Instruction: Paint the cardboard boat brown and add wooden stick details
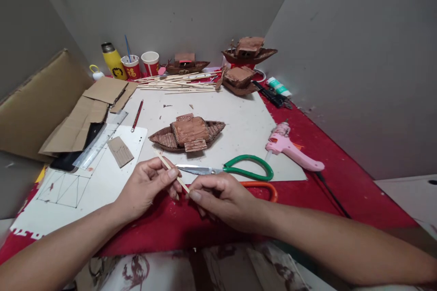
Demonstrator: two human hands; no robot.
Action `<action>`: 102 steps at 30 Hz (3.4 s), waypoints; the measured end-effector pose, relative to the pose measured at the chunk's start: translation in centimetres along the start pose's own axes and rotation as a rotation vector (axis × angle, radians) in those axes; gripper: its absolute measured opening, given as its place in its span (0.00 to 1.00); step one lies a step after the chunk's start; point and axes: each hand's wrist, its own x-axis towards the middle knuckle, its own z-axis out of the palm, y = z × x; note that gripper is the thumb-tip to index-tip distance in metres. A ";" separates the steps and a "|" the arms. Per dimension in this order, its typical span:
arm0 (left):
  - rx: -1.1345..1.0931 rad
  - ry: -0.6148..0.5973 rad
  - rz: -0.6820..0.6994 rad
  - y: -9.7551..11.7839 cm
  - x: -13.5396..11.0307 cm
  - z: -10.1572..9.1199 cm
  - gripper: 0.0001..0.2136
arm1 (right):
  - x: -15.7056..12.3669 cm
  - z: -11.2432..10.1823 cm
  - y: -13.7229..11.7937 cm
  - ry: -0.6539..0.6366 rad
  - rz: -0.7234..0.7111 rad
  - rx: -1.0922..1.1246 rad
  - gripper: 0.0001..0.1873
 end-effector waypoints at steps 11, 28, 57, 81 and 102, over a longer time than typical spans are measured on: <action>0.011 -0.077 -0.055 0.1 -0.1 0.8 0.11 | 0.2 0.3 0.0 -0.074 0.074 0.099 0.18; 0.042 -0.102 -0.064 -0.2 -0.3 1.0 0.13 | 0.6 -0.2 0.0 -0.239 0.183 0.281 0.25; 0.077 -0.079 0.003 0.5 -0.2 0.5 0.10 | 0.5 -0.1 0.1 -0.130 0.194 0.353 0.22; 0.699 -0.022 0.616 -0.3 -1.5 0.7 0.06 | 0.4 0.0 0.1 -0.205 0.216 0.213 0.12; 0.813 -0.200 0.917 -1.3 -1.4 0.4 0.06 | -0.1 0.1 -0.3 -0.227 -0.118 -0.240 0.09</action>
